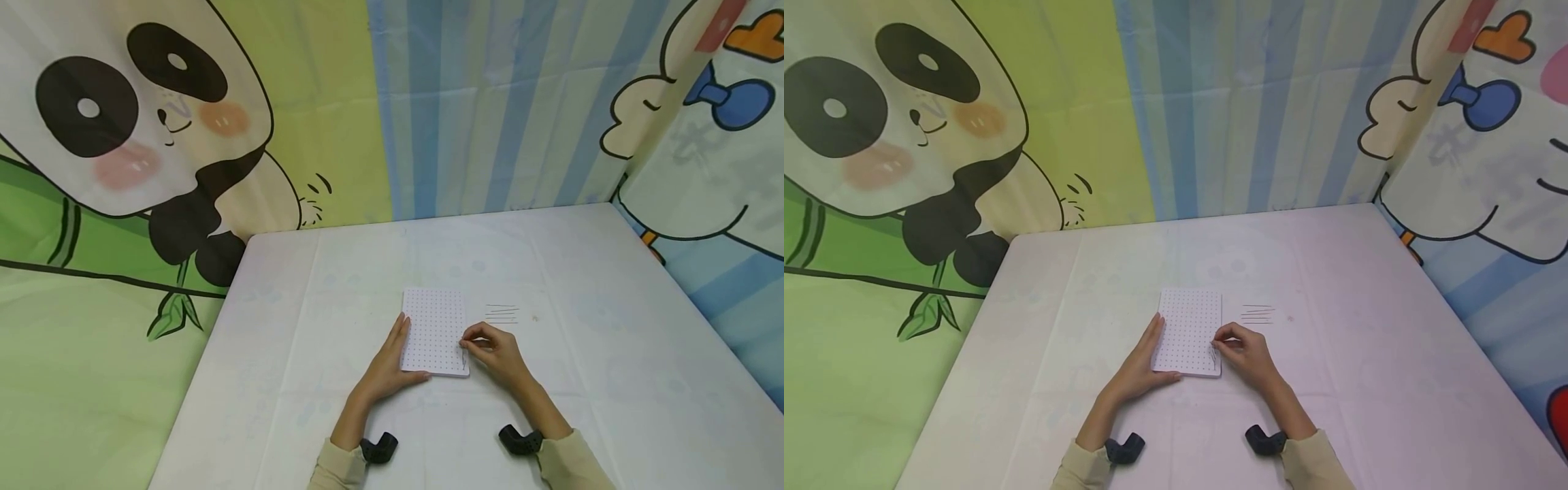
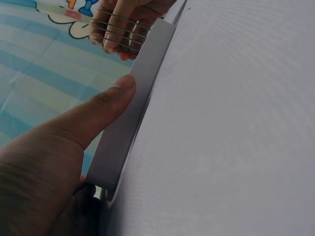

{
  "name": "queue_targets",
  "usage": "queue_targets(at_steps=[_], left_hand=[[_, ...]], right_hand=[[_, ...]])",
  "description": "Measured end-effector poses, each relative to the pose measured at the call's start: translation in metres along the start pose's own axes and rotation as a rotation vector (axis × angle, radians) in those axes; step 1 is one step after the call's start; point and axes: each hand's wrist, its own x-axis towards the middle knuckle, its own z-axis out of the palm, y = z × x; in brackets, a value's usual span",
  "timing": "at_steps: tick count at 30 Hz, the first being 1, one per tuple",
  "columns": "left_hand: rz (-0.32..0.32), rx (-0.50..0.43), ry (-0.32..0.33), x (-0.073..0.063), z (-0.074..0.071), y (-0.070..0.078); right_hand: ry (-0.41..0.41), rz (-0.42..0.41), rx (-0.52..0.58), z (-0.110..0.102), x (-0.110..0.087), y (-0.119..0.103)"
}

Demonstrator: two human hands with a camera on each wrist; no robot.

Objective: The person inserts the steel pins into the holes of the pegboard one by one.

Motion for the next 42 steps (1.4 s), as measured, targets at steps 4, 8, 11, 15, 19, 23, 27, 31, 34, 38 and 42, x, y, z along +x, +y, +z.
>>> queue_targets(at_steps=[4,8,11,15,19,23,27,31,34,38,42], left_hand=[[0.003,-0.001,0.002,0.001,-0.001,0.001],[0.003,0.0,0.002,0.002,-0.001,0.001],[0.001,-0.002,0.002,0.002,-0.001,0.0],[-0.006,-0.003,-0.001,0.001,0.0,0.0],[-0.01,-0.004,-0.001,0.0,0.001,-0.001],[-0.009,-0.006,0.001,0.0,0.002,-0.001],[-0.011,-0.004,0.001,0.001,0.002,-0.001],[-0.011,0.004,0.003,0.001,0.002,0.0],[-0.012,0.007,0.005,0.001,0.001,0.0],[-0.011,0.006,0.004,0.001,0.0,0.002],[-0.004,-0.001,0.008,0.0,0.0,0.003]], right_hand=[[0.0,0.007,-0.047,0.0,0.002,-0.002],[-0.006,0.022,-0.066,0.0,0.004,-0.005],[-0.005,0.029,-0.067,-0.001,0.004,-0.005],[-0.001,0.028,-0.056,0.0,0.002,-0.004],[-0.001,0.013,-0.048,0.001,0.001,0.0],[0.002,0.003,-0.036,0.0,0.0,0.002],[0.001,-0.001,-0.005,-0.002,-0.001,0.003],[0.005,0.007,0.03,-0.003,0.0,0.001],[0.011,0.019,0.049,-0.005,0.001,0.001],[0.02,0.038,0.087,-0.008,0.001,0.004],[0.078,0.051,0.112,-0.011,-0.001,0.014]])
